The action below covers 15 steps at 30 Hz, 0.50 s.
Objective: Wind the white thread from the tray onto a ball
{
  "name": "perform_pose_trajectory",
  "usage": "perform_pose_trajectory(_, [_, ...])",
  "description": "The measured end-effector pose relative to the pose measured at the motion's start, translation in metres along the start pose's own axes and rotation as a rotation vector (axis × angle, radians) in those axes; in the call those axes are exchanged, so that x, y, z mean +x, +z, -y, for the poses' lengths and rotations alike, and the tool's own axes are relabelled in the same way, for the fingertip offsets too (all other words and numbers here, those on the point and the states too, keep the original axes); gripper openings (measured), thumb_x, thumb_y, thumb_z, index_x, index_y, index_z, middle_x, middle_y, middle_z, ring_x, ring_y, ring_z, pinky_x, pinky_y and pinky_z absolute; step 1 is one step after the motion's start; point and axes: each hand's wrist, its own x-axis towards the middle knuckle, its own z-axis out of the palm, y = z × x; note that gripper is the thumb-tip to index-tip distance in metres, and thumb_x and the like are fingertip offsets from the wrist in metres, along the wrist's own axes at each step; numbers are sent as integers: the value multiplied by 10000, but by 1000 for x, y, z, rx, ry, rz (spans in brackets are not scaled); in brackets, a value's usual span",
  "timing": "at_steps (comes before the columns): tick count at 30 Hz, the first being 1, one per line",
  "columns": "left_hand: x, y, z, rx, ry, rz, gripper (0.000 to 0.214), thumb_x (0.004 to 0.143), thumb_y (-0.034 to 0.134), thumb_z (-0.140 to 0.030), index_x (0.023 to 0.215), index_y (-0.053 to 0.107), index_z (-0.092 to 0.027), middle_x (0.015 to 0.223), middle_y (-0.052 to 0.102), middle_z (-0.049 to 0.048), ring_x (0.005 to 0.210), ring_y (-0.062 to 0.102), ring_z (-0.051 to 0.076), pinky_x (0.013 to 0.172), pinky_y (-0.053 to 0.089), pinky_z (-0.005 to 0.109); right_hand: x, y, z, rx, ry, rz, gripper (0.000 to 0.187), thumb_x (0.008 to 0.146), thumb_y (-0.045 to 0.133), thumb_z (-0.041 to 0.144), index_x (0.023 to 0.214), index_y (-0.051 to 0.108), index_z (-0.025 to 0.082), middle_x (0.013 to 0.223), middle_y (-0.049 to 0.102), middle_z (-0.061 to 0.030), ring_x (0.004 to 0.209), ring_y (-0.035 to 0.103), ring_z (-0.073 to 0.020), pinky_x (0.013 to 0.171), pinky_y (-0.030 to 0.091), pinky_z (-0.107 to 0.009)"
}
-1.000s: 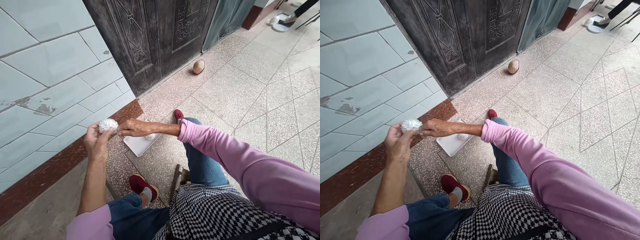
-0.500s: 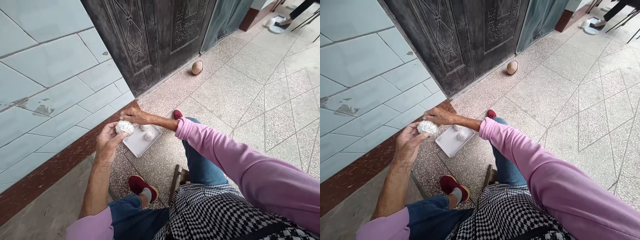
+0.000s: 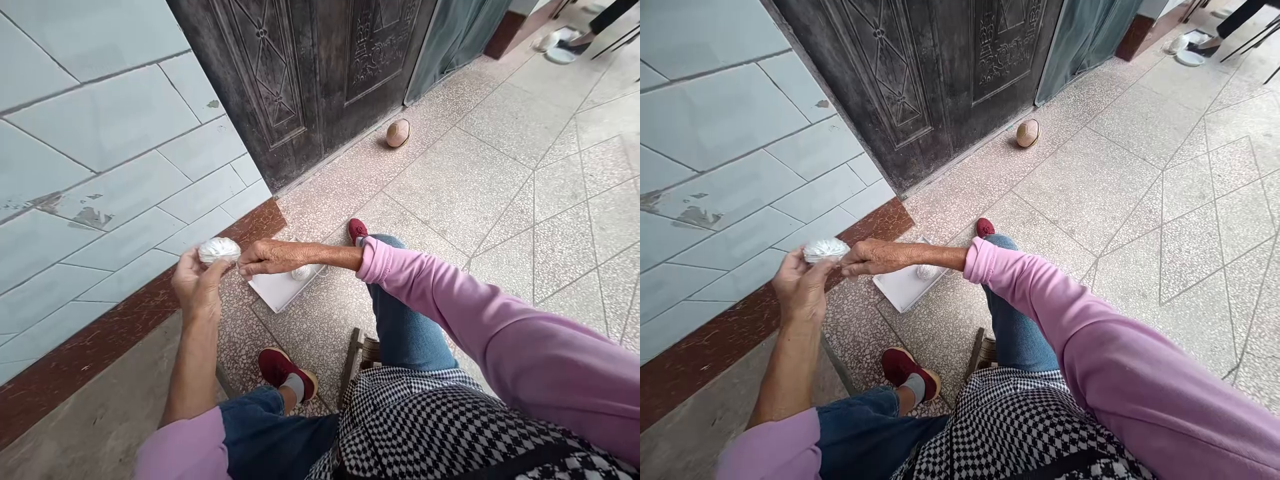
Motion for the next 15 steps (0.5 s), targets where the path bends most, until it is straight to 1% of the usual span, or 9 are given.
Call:
perform_pose_trajectory(2, [-4, 3, 2, 82, 2, 57, 798, 407, 1144, -324, 1116, 792, -223, 1175, 890, 86, 1117, 795, 297, 995, 652, 401, 1, -11, 2, 14, 16, -68, 363, 1329, 650, 121, 969, 659, 164, 934, 659, -1, 908, 574, -142, 854, 464, -262])
perform_pose_trajectory(4, [-9, 7, 1, 116, 2, 131, 740, 452, 1152, -328, 1104, 818, -224, 1141, 898, 76, 1097, 799, 297, 999, 650, 406, 2, -23, 1, 38, 58, -165, 343, 1341, 636, 135, 1001, 659, 169, 923, 634, 12, 894, 541, -136, 828, 434, -265])
perform_pose_trajectory(6, [-14, 9, -2, 85, -4, 216, 696, 495, 1157, -327, 1103, 835, -223, 1138, 902, 76, 1093, 802, 291, 998, 658, 397, 3, -34, -4, 64, 114, -247, 349, 1357, 606, 159, 1010, 643, 180, 901, 614, 21, 870, 504, -131, 801, 411, -268])
perform_pose_trajectory(8, [-20, 11, -6, 19, -40, 308, 693, 514, 1187, -330, 1105, 843, -218, 1152, 904, 82, 1097, 808, 280, 997, 673, 378, 4, -39, -14, 81, 147, -291, 366, 1362, 590, 175, 998, 621, 190, 874, 588, 34, 841, 477, -124, 775, 394, -265])
perform_pose_trajectory(11, [-26, 10, -11, -46, -137, 421, 727, 523, 1250, -357, 1122, 864, -213, 1151, 899, 89, 1091, 820, 272, 990, 703, 369, 7, -38, -30, 62, 121, -298, 360, 1340, 624, 149, 981, 629, 179, 858, 577, 51, 819, 491, -112, 769, 390, -250])
perform_pose_trajectory(13, [-28, 8, -13, -77, -174, 438, 747, 528, 1278, -386, 1136, 878, -220, 1154, 897, 88, 1086, 830, 276, 974, 725, 374, 11, -34, -38, 46, 94, -289, 363, 1332, 634, 132, 972, 641, 170, 840, 582, 55, 807, 520, -110, 773, 401, -246])
perform_pose_trajectory(15, [-28, 7, -13, -126, -169, 419, 742, 548, 1287, -412, 1143, 880, -235, 1201, 902, 93, 1103, 840, 291, 961, 749, 392, 13, -30, -43, 47, 71, -293, 373, 1340, 607, 126, 972, 635, 174, 838, 603, 47, 807, 550, -114, 778, 424, -247])
